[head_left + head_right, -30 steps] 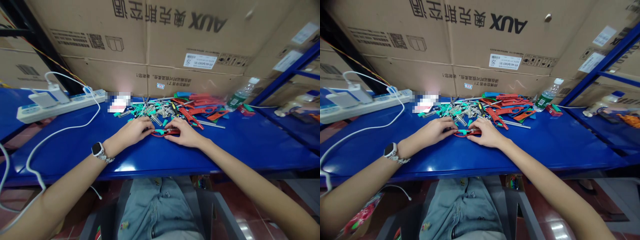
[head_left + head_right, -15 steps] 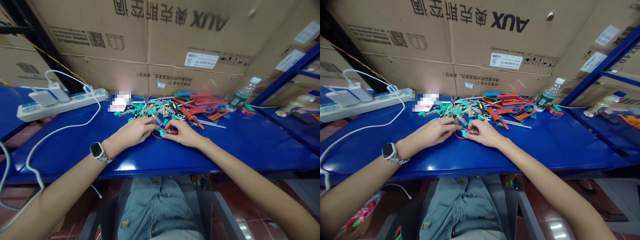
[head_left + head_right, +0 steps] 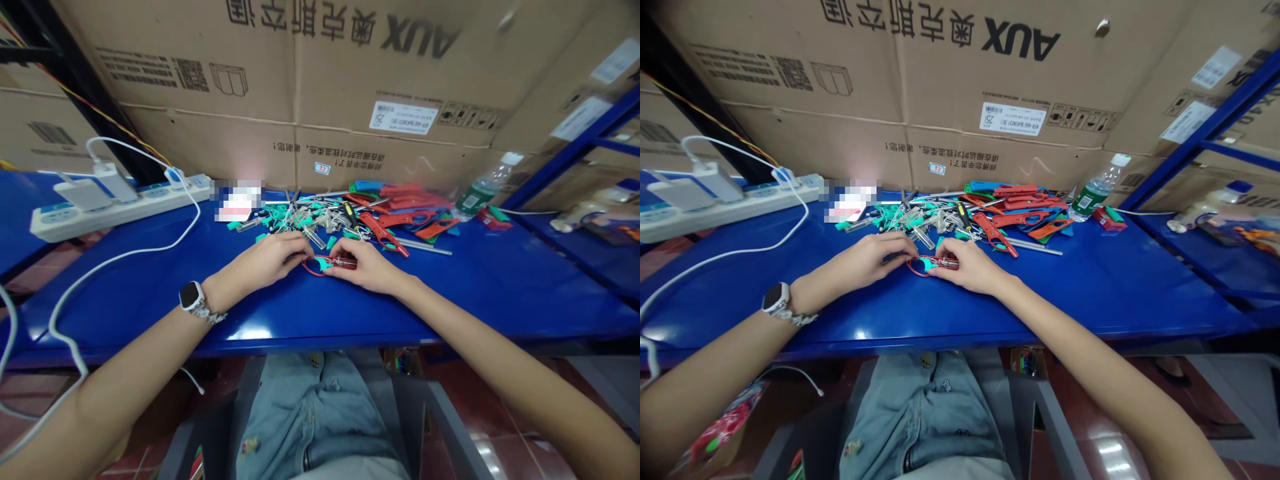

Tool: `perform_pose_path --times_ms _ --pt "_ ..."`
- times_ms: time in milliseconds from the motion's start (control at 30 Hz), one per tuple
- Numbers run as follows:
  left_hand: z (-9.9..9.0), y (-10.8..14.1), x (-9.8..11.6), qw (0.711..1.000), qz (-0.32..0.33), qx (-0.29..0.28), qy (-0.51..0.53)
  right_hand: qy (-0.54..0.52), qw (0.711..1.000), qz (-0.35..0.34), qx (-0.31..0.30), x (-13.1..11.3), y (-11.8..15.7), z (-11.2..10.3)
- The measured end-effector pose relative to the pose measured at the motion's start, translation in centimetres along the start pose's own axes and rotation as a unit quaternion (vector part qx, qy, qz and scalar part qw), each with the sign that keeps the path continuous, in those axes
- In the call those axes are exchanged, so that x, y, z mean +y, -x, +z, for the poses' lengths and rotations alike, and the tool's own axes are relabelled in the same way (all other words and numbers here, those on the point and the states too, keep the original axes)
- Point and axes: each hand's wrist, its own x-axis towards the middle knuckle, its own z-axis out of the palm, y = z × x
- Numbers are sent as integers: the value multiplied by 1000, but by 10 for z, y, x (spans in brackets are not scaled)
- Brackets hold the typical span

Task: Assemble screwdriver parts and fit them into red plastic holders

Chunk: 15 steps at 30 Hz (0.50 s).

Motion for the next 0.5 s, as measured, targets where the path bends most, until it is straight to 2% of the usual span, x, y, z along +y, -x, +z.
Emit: perform_pose_path --times_ms 133,233,367,500 --pt "-3 5 1 999 7 -25 -47 -8 1000 1 0 0 2 0" --pt "-3 7 1 999 6 -15 -39 -26 1000 -4 7 1 4 1" --pt "-3 6 -3 996 -55 25 68 -9 1000 -24 14 3 7 0" --pt "-5 2 -6 972 -136 23 193 1 999 -33 15 3 6 -2"
